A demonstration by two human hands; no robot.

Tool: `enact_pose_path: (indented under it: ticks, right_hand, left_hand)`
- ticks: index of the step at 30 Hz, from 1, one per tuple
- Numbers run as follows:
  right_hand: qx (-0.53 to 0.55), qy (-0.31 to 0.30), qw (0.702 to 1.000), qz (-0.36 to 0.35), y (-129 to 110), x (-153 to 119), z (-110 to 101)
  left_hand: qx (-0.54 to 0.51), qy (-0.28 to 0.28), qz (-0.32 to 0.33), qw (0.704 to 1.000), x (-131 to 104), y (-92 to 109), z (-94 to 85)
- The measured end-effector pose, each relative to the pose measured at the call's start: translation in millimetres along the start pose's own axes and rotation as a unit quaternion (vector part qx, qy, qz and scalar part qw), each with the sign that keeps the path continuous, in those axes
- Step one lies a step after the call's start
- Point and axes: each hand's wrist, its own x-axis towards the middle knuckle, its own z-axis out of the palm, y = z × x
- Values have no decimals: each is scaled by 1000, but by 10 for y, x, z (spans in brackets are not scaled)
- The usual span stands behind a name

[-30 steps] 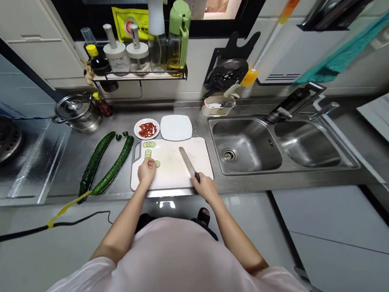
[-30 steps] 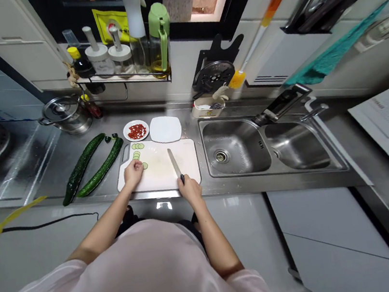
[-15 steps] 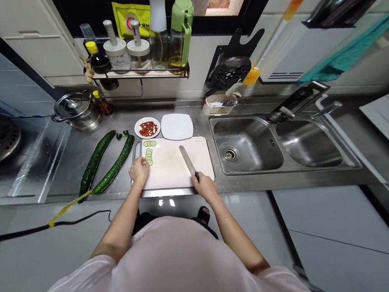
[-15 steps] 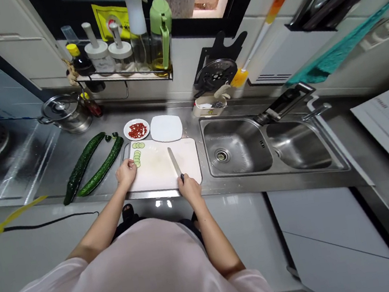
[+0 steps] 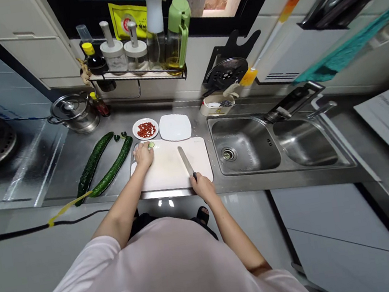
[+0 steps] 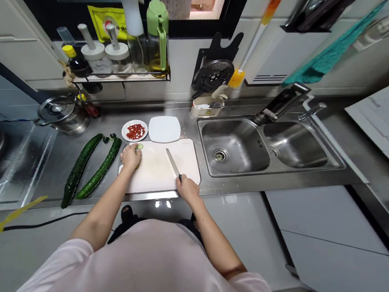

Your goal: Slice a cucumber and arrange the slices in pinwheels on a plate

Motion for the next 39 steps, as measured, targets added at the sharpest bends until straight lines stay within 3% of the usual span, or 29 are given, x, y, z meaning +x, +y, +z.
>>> enact_pose_path:
  ticks: [7, 16, 19, 24, 32, 39]
  right_hand:
    - [-2, -1, 1000, 7, -11, -11, -9]
    - [0, 1, 1000, 1, -2, -4, 4]
    - [-2, 5, 1000, 1, 8, 11, 26]
    - [-1, 11, 1000, -5, 9, 4, 26]
    - [-27, 13, 999, -21, -2, -52, -31]
    - [-49, 0, 997, -53, -8, -284, -22]
  left_hand:
    - [29, -15, 8, 999, 139, 42, 76]
    - [-97, -14, -32, 995, 209, -16, 167]
    - [-169, -67, -28, 983, 143, 22, 247]
    - [-190, -184, 55, 963, -61, 134, 358]
    - [-116, -118, 112, 980, -181, 185, 371]
    - [-127, -123, 58, 983, -97, 192, 406]
